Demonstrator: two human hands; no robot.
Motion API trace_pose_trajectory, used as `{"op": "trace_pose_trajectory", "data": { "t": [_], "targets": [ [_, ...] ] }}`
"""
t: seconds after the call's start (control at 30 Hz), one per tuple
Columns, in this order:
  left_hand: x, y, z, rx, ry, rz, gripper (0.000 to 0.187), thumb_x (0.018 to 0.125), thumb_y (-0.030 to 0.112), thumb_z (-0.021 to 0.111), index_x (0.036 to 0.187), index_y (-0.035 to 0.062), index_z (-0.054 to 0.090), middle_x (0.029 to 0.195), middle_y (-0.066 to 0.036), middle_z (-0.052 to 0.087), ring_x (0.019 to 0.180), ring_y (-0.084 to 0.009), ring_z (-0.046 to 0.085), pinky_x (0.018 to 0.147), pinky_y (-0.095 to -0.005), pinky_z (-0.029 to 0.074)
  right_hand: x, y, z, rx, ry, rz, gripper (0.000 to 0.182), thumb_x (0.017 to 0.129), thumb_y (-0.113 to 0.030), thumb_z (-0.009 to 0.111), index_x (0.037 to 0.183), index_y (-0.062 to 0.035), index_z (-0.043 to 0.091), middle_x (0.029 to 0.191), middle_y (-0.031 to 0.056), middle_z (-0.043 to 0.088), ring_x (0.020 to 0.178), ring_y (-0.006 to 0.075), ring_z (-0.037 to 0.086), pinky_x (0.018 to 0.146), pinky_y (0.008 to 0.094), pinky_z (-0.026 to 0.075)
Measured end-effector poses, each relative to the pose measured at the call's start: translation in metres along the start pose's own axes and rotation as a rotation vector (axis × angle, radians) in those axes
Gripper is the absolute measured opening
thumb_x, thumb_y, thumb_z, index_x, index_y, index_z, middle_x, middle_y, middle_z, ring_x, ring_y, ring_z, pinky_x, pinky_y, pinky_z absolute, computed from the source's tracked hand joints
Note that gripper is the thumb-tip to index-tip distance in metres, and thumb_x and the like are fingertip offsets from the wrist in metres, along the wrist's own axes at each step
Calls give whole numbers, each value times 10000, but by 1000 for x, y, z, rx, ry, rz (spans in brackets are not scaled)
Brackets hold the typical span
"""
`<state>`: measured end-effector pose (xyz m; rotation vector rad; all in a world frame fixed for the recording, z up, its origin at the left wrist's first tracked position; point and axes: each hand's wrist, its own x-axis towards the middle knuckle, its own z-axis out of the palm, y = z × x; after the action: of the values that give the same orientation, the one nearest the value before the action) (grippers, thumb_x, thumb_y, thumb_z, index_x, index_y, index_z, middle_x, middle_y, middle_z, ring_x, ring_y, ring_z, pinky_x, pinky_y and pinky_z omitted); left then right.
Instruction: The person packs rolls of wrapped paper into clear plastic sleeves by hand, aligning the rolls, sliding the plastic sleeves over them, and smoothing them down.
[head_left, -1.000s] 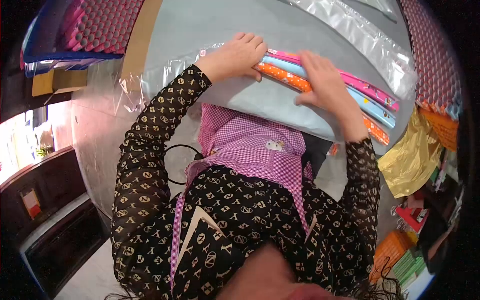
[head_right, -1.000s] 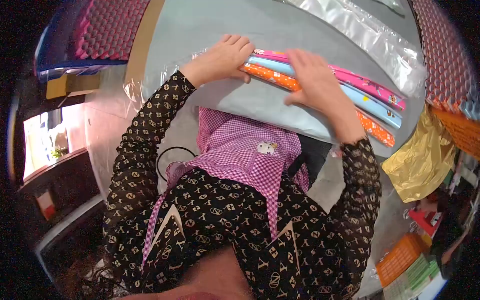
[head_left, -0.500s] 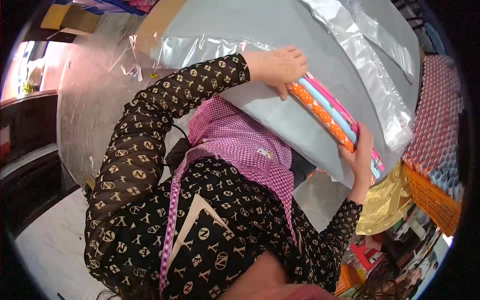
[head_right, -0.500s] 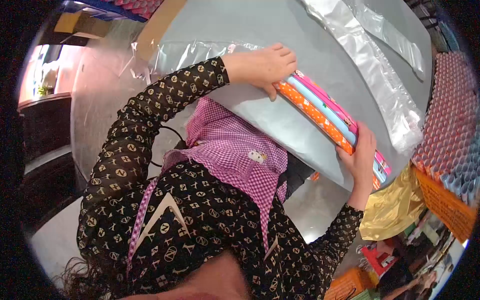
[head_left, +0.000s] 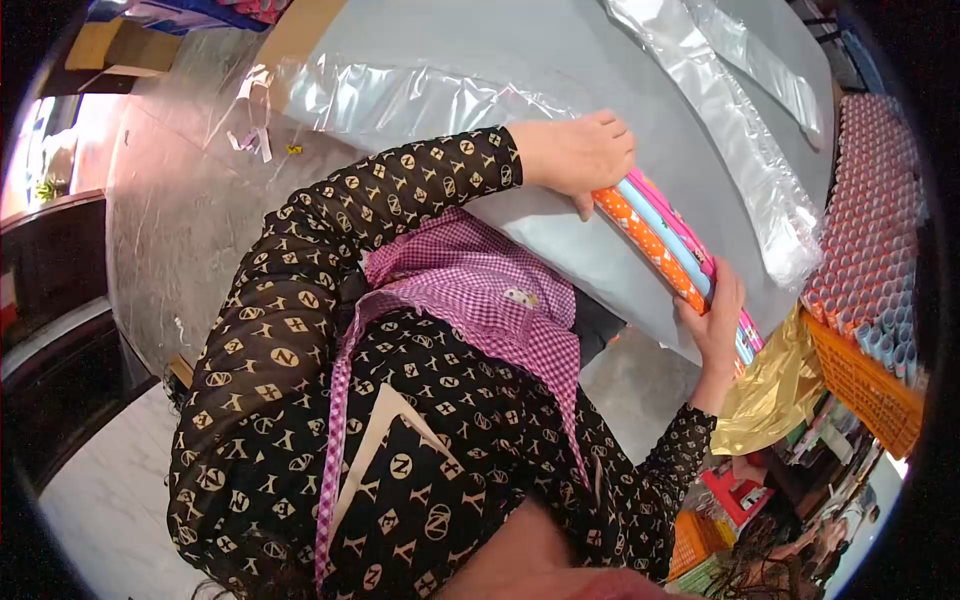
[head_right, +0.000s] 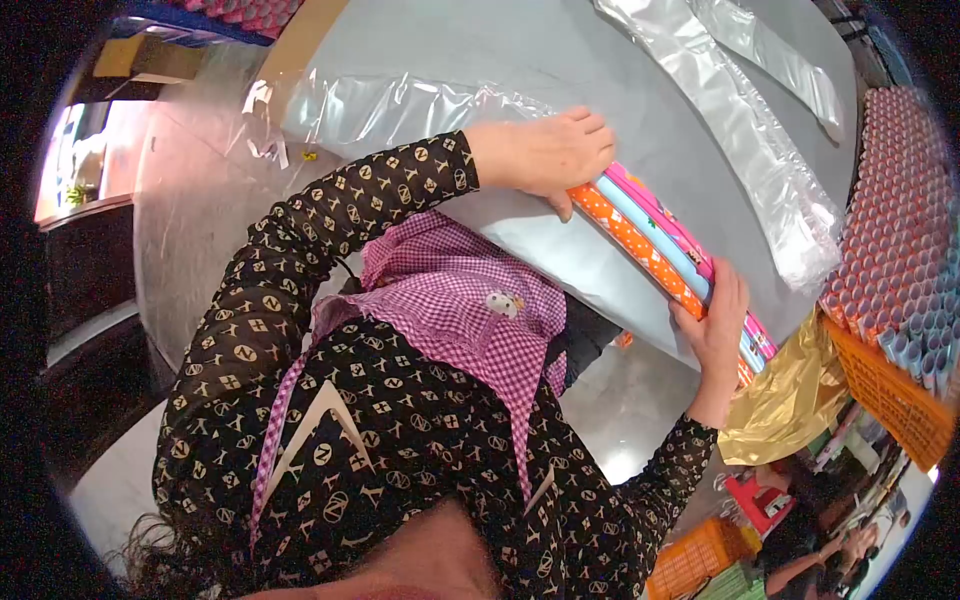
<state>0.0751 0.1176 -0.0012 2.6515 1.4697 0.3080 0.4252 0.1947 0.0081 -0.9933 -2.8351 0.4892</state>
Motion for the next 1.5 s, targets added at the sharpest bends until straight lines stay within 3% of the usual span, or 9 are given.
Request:
{"op": "trace_pose_trajectory", "data": {
  "t": [0.23, 0.33, 0.4, 0.5, 0.6, 0.7, 0.83, 1.1, 1.5],
  "targets": [
    [7, 6, 5, -26, 17, -9, 671, 547, 469, 837, 936, -32, 619, 947, -105, 600, 969, -261, 557, 860, -341, 428, 3, 2, 3, -19, 10, -13, 784, 657, -189, 770, 1348, -25, 438, 1243, 169, 541, 1136, 371, 486, 1010, 449, 377],
    [2, 5, 1, -111, 5, -14, 776, 551, 470, 841, 1087, -24, 574, 1018, -123, 594, 1018, -288, 550, 878, -379, 424, 1, 4, 3, -23, 14, -8, 781, 663, -200, 768, 1349, -22, 439, 1247, 172, 539, 1139, 377, 485, 1012, 452, 378],
    [-9, 3, -6, -106, 124, -94, 932, 541, 420, 852, 1275, -9, 469, 1241, -176, 548, 1230, -341, 481, 1064, -453, 346, 2, 3, 2, -2, 23, -16, 780, 664, -206, 766, 1348, -21, 441, 1251, 176, 539, 1138, 379, 486, 1003, 453, 386],
    [-36, -11, -6, -4, 192, -159, 932, 565, 467, 848, 1315, 77, 455, 1320, -136, 517, 1285, -342, 447, 1043, -502, 351, 0, 5, 0, -3, -27, 26, 777, 667, -204, 763, 1350, -20, 442, 1248, 180, 542, 1135, 378, 489, 991, 451, 397],
    [-51, -11, -9, 7, 54, -237, 865, 608, 415, 842, 1312, 83, 464, 1347, -116, 511, 1329, -343, 415, 1088, -510, 316, -1, 3, -3, 12, -17, 8, 755, 675, -196, 759, 1342, -24, 448, 1227, 179, 547, 1122, 377, 496, 979, 451, 404],
    [-51, -10, -8, 3, 56, -235, 825, 615, 302, 828, 1318, 87, 455, 1316, -102, 530, 1328, -333, 412, 1121, -502, 289, -3, 7, 0, 12, 43, -53, 737, 680, -197, 757, 1330, -29, 455, 1195, 179, 556, 1103, 377, 504, 968, 453, 407],
    [-41, -9, -8, 25, 54, -219, 783, 623, 275, 812, 1298, 83, 463, 1295, -102, 537, 1319, -322, 417, 1119, -502, 290, -2, 4, 1, -1, 27, -28, 745, 675, -202, 762, 1331, -33, 453, 1188, 185, 557, 1101, 383, 505, 972, 460, 400],
    [-23, -11, -11, 74, -106, -218, 815, 627, 348, 823, 1310, 81, 469, 1246, -105, 525, 1245, -293, 456, 1124, -490, 276, 2, -1, 2, -6, 41, -14, 748, 665, -198, 770, 1327, -39, 458, 1177, 183, 562, 1109, 383, 505, 973, 451, 398],
    [-4, -4, 5, 64, 28, -69, 773, 571, 491, 830, 1104, 20, 529, 1074, -103, 569, 1106, -286, 510, 1035, -419, 356, 8, 1, 5, 28, 57, -54, 761, 648, -205, 786, 1315, -34, 463, 1187, 179, 567, 1108, 380, 510, 983, 457, 392]
  ]
}}
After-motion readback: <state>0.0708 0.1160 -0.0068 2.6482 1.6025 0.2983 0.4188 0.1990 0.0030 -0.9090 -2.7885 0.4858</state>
